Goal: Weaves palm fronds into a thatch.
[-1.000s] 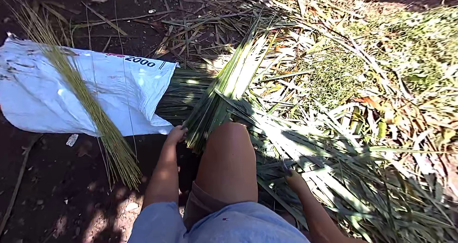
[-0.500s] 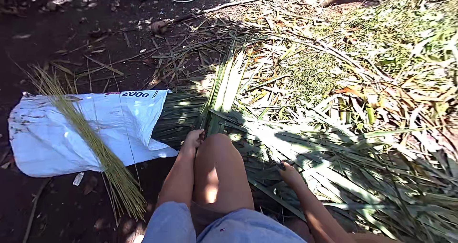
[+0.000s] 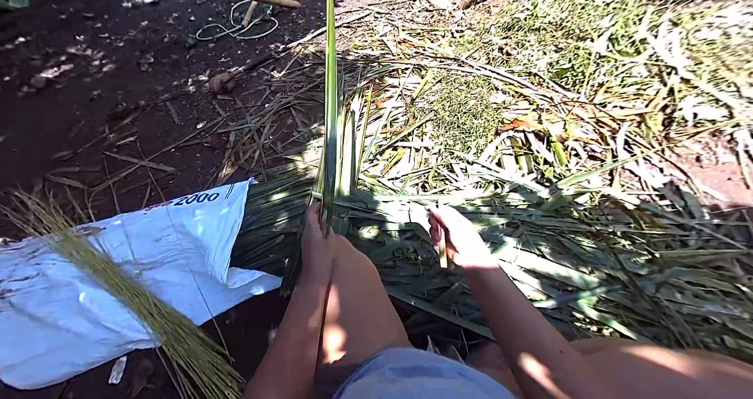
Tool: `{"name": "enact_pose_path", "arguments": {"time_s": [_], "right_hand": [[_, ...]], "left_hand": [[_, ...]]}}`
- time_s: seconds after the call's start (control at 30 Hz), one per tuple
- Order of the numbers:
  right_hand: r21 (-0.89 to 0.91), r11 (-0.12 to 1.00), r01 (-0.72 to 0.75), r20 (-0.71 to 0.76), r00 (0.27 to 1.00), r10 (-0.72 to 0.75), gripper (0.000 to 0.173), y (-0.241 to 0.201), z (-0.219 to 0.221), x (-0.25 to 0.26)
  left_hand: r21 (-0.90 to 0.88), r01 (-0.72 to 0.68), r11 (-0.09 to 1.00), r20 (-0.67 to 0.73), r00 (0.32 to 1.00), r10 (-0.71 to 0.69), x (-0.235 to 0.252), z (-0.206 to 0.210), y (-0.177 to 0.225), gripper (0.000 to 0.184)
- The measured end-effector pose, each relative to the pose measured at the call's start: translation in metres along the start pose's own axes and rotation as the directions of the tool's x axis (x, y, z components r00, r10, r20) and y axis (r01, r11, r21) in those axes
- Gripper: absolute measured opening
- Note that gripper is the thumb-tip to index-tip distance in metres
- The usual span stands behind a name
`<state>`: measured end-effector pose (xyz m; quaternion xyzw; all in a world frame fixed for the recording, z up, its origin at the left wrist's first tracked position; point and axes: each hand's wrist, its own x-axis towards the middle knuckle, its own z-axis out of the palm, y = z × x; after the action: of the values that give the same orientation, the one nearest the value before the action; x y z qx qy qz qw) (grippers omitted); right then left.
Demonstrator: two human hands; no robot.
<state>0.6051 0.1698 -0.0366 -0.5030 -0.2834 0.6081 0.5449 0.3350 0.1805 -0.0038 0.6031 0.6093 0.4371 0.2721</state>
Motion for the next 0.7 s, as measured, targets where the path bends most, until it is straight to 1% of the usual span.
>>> {"name": "enact_pose_path", "arguments": {"time_s": [0.03, 0.1, 0.17, 0.2, 0.27, 0.33, 0.37, 0.4, 0.43, 0.47, 0.5, 0.53, 0.57, 0.6, 0.63, 0.67, 0.7], "right_hand": [[0.049, 0.999, 0.013, 0.023, 1.000, -0.014, 0.016, -0.012, 0.012, -0.002], [0.121, 0.992, 0.017, 0.071, 0.997, -0.026, 0.026, -0.034, 0.033, -0.007], [0.153, 0.988, 0.031, 0.156, 0.986, -0.055, 0.033, -0.047, 0.046, -0.011], [0.158, 0.987, 0.041, 0.202, 0.977, -0.073, 0.033, -0.050, 0.050, -0.011], [0.194, 0.978, 0.076, 0.272, 0.954, -0.128, 0.024, -0.047, 0.049, -0.010], [0.253, 0.964, 0.077, 0.249, 0.958, -0.142, 0.016, -0.038, 0.041, -0.009], [0.246, 0.967, 0.060, 0.220, 0.969, -0.116, 0.015, -0.035, 0.035, -0.011], [0.225, 0.973, 0.050, 0.186, 0.978, -0.094, 0.013, -0.033, 0.028, -0.013], [0.191, 0.980, 0.056, 0.142, 0.986, -0.084, 0.013, -0.031, 0.022, -0.016], [0.131, 0.988, 0.078, 0.085, 0.992, -0.089, 0.013, -0.030, 0.016, -0.019], [0.036, 0.994, 0.099, 0.015, 0.995, -0.099, 0.013, -0.030, 0.011, -0.023], [-0.110, 0.986, 0.122, -0.040, 0.991, -0.127, 0.015, -0.032, 0.005, -0.025], [-0.246, 0.958, 0.147, -0.082, 0.982, -0.172, 0.018, -0.033, -0.001, -0.027], [-0.345, 0.924, 0.164, -0.105, 0.972, -0.212, 0.019, -0.031, -0.005, -0.026], [-0.402, 0.900, 0.170, -0.123, 0.964, -0.237, 0.023, -0.030, -0.006, -0.025], [-0.438, 0.886, 0.152, -0.141, 0.962, -0.235, 0.026, -0.032, -0.004, -0.026], [-0.458, 0.879, 0.137, -0.153, 0.961, -0.229, 0.027, -0.034, -0.001, -0.028]], "left_hand": [[-0.048, -0.078, 0.996, 0.028, 0.996, 0.079, -0.009, 0.004, 0.003, 0.037], [-0.095, -0.142, 0.985, 0.114, 0.982, 0.152, -0.025, 0.011, 0.016, 0.039], [-0.183, -0.208, 0.961, 0.147, 0.961, 0.236, -0.036, 0.023, 0.027, 0.032], [-0.239, -0.228, 0.944, 0.171, 0.947, 0.272, -0.040, 0.030, 0.030, 0.032], [-0.327, -0.204, 0.923, 0.261, 0.919, 0.295, -0.048, 0.041, 0.035, 0.034], [-0.386, -0.188, 0.903, 0.345, 0.879, 0.330, -0.054, 0.053, 0.031, 0.034], [-0.411, -0.168, 0.896, 0.416, 0.840, 0.348, -0.054, 0.056, 0.027, 0.037], [-0.402, -0.129, 0.906, 0.531, 0.773, 0.346, -0.052, 0.054, 0.023, 0.047], [-0.340, -0.066, 0.938, 0.665, 0.688, 0.289, -0.046, 0.048, 0.021, 0.063], [-0.232, -0.015, 0.973, 0.784, 0.589, 0.196, -0.036, 0.039, 0.019, 0.078], [-0.113, -0.003, 0.994, 0.864, 0.494, 0.100, -0.024, 0.030, 0.018, 0.090], [-0.050, -0.023, 0.999, 0.902, 0.429, 0.055, -0.012, 0.022, 0.016, 0.096], [-0.044, -0.008, 0.999, 0.921, 0.387, 0.044, 0.000, 0.015, 0.012, 0.096], [-0.087, 0.036, 0.996, 0.920, 0.387, 0.066, 0.009, 0.010, 0.012, 0.092], [-0.148, 0.097, 0.984, 0.903, 0.419, 0.095, 0.012, 0.008, 0.016, 0.082], [-0.185, 0.150, 0.971, 0.869, 0.487, 0.090, 0.008, 0.012, 0.026, 0.070], [-0.181, 0.179, 0.967, 0.823, 0.566, 0.050, 0.000, 0.022, 0.040, 0.058]]}}
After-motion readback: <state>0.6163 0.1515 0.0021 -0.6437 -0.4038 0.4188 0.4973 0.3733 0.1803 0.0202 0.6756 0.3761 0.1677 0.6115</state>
